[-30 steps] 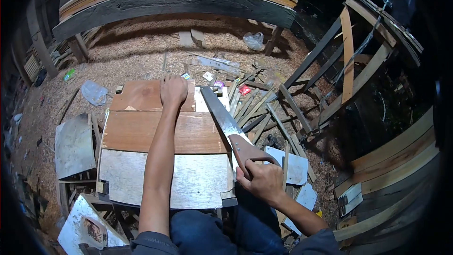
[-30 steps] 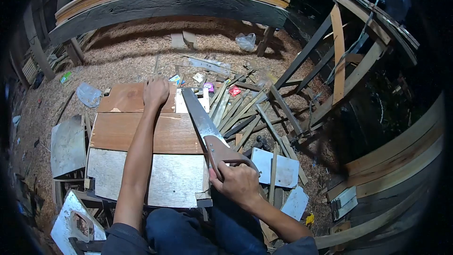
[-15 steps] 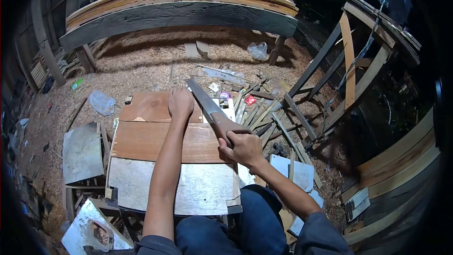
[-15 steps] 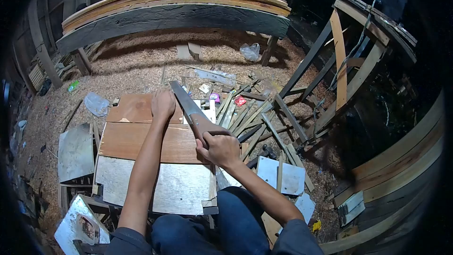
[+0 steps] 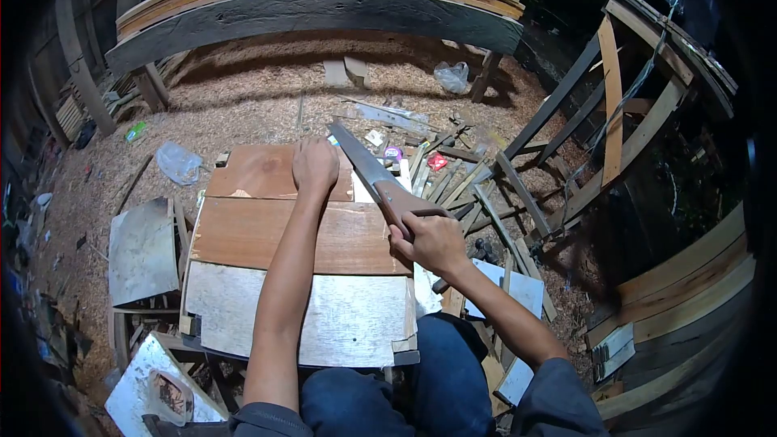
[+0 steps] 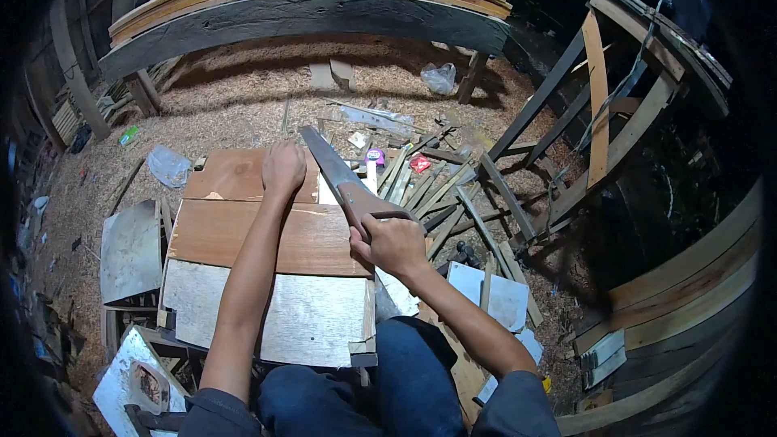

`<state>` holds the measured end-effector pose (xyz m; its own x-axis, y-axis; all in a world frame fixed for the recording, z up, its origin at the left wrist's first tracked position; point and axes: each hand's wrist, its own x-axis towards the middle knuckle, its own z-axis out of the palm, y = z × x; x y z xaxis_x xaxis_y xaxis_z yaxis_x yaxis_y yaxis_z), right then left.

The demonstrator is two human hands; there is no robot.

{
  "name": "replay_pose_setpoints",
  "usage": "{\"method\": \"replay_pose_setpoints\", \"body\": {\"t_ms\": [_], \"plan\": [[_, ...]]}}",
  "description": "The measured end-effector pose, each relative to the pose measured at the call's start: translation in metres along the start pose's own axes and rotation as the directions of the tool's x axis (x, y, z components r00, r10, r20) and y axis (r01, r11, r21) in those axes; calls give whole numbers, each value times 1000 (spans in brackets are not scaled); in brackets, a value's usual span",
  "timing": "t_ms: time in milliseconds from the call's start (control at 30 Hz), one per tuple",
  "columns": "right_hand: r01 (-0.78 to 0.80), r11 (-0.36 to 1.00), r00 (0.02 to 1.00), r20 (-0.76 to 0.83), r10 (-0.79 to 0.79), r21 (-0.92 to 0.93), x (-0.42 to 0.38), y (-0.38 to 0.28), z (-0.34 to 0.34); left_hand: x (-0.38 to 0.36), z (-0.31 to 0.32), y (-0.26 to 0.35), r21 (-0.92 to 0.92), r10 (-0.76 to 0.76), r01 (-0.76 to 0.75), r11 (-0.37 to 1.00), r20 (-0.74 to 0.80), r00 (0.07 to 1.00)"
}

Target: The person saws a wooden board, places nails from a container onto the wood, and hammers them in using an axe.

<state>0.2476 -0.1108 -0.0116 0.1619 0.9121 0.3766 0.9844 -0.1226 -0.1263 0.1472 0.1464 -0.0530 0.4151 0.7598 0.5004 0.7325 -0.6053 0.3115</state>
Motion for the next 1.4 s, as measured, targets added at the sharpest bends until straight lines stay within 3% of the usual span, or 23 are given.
{"method": "replay_pose_setpoints", "body": {"t_ms": [233, 400, 500, 800, 867, 1200, 1400], "plan": [[-50, 998, 998, 33, 51, -27, -25, 7, -9, -1, -4, 0, -36, 97, -96, 995, 42, 994], [-20, 999, 995, 99, 24, -40, -130, 17, -73, 0, -2, 7, -16, 33, -32, 999, 42, 999], [8, 999, 996, 87, -4, -45, -149, 6, -86, -5, -2, 11, 9, 20, -21, 1000, 58, 998], [-125, 982, 992, -7, 128, 139, -139, -35, -92, -4, 0, 11, -46, -45, 45, 998, 6, 999], [-134, 981, 990, -19, 138, 144, -138, -38, -89, -4, 1, 9, 13, -64, 64, 998, -14, 998], [-16, 996, 999, -31, 14, -88, -104, -19, -51, -4, 1, 5, 76, -12, 10, 997, 23, 1000], [-27, 996, 1000, -6, 26, -80, -61, -17, -32, -1, -1, 1, 10, -6, 6, 1000, 36, 999]]}}
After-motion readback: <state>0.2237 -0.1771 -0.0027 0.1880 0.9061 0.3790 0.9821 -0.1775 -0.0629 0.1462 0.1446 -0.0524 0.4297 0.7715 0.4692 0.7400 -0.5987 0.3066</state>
